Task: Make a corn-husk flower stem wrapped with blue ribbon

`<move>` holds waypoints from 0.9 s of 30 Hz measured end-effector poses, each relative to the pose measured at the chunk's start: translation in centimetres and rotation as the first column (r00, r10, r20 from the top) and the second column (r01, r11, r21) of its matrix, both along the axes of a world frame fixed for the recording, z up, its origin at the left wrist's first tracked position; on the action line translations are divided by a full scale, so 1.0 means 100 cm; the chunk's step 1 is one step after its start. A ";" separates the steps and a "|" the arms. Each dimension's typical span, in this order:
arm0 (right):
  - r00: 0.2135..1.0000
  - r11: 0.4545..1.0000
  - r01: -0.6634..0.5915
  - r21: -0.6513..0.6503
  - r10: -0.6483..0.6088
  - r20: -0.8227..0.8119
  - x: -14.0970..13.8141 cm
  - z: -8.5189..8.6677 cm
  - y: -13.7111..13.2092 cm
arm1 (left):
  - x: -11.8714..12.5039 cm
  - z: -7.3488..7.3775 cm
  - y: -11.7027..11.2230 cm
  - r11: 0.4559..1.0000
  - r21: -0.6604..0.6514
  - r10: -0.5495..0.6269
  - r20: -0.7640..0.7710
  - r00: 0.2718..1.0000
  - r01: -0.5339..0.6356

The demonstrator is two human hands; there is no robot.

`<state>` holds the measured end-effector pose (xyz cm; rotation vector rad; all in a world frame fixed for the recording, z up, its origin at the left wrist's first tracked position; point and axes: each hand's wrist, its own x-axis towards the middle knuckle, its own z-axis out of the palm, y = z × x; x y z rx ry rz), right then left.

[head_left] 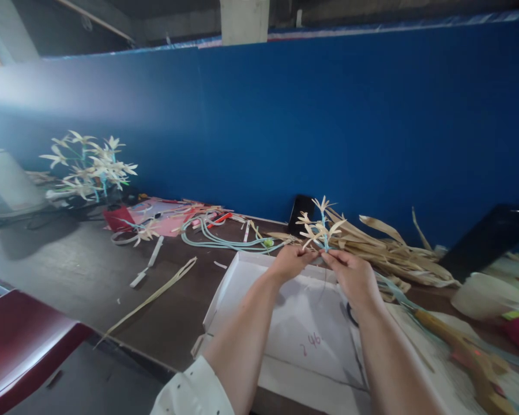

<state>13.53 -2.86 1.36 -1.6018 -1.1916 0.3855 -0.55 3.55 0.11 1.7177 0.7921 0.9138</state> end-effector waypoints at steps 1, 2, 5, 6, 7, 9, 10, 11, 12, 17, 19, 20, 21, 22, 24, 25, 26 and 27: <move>1.000 1.000 0.004 -0.006 -0.005 -0.006 0.000 0.001 0.000 | 0.000 0.000 0.000 1.000 0.004 0.006 0.016 1.000 -0.006; 1.000 1.000 0.012 -0.013 -0.012 -0.010 -0.001 0.002 -0.001 | 0.000 0.001 0.000 1.000 0.006 0.011 0.029 1.000 -0.011; 0.999 0.999 0.046 -0.028 -0.047 -0.022 -0.002 0.003 -0.001 | 0.000 0.002 0.000 1.000 -0.007 0.005 0.058 0.998 -0.005; 0.998 0.998 0.052 -0.032 -0.053 -0.033 -0.002 0.003 -0.001 | 0.000 0.002 0.000 1.000 -0.016 0.000 0.068 0.998 0.001; 0.997 0.998 0.050 -0.034 -0.052 -0.053 -0.003 0.003 -0.001 | 0.000 0.003 0.000 1.000 -0.024 -0.006 0.076 0.997 0.008; 0.992 0.998 0.037 -0.040 -0.042 -0.117 -0.003 0.001 -0.001 | 0.000 0.004 -0.001 0.999 -0.035 -0.003 0.078 0.997 0.006; 0.988 0.999 0.027 -0.042 -0.033 -0.153 -0.004 0.000 0.000 | 0.000 0.005 -0.002 0.999 -0.033 0.005 0.073 0.997 -0.002; 0.982 0.999 0.022 -0.042 -0.029 -0.189 -0.004 -0.001 0.000 | 0.000 0.005 -0.002 1.000 -0.029 0.013 0.068 0.998 -0.011; 0.974 0.999 0.017 -0.041 -0.026 -0.225 -0.004 -0.003 0.001 | 0.000 0.006 -0.003 0.999 -0.026 0.023 0.068 0.997 -0.021; 0.936 1.000 -0.016 -0.005 0.013 -0.353 -0.001 -0.013 0.007 | -0.001 0.007 -0.004 0.999 -0.026 0.028 0.094 0.995 -0.026; 0.929 1.000 -0.024 0.009 0.025 -0.370 0.001 -0.015 0.009 | -0.001 0.007 -0.004 0.999 -0.038 0.023 0.100 0.995 -0.019; 0.923 0.999 -0.034 0.014 0.036 -0.384 0.001 -0.016 0.010 | -0.001 0.007 -0.004 0.999 -0.045 0.020 0.102 0.995 -0.015; 0.913 0.999 -0.045 0.021 0.049 -0.404 0.001 -0.016 0.010 | -0.001 0.007 -0.004 0.999 -0.050 0.016 0.103 0.995 -0.011; 0.901 0.998 -0.060 0.029 0.067 -0.428 0.001 -0.016 0.010 | -0.001 0.007 -0.004 0.999 -0.054 0.010 0.104 0.995 -0.004; 0.875 0.996 -0.084 0.043 0.094 -0.474 0.000 -0.015 0.009 | -0.001 0.007 -0.004 0.999 -0.053 -0.002 0.109 0.994 0.008; 0.865 0.995 -0.089 0.046 0.099 -0.491 -0.001 -0.014 0.009 | -0.002 0.007 -0.004 0.999 -0.051 -0.006 0.111 0.994 0.012; 0.858 0.995 -0.090 0.046 0.100 -0.504 -0.001 -0.014 0.009 | -0.002 0.007 -0.004 0.999 -0.048 -0.011 0.112 0.994 0.017; 0.851 0.995 -0.091 0.045 0.101 -0.515 -0.001 -0.013 0.009 | -0.002 0.007 -0.004 0.999 -0.045 -0.015 0.111 0.994 0.021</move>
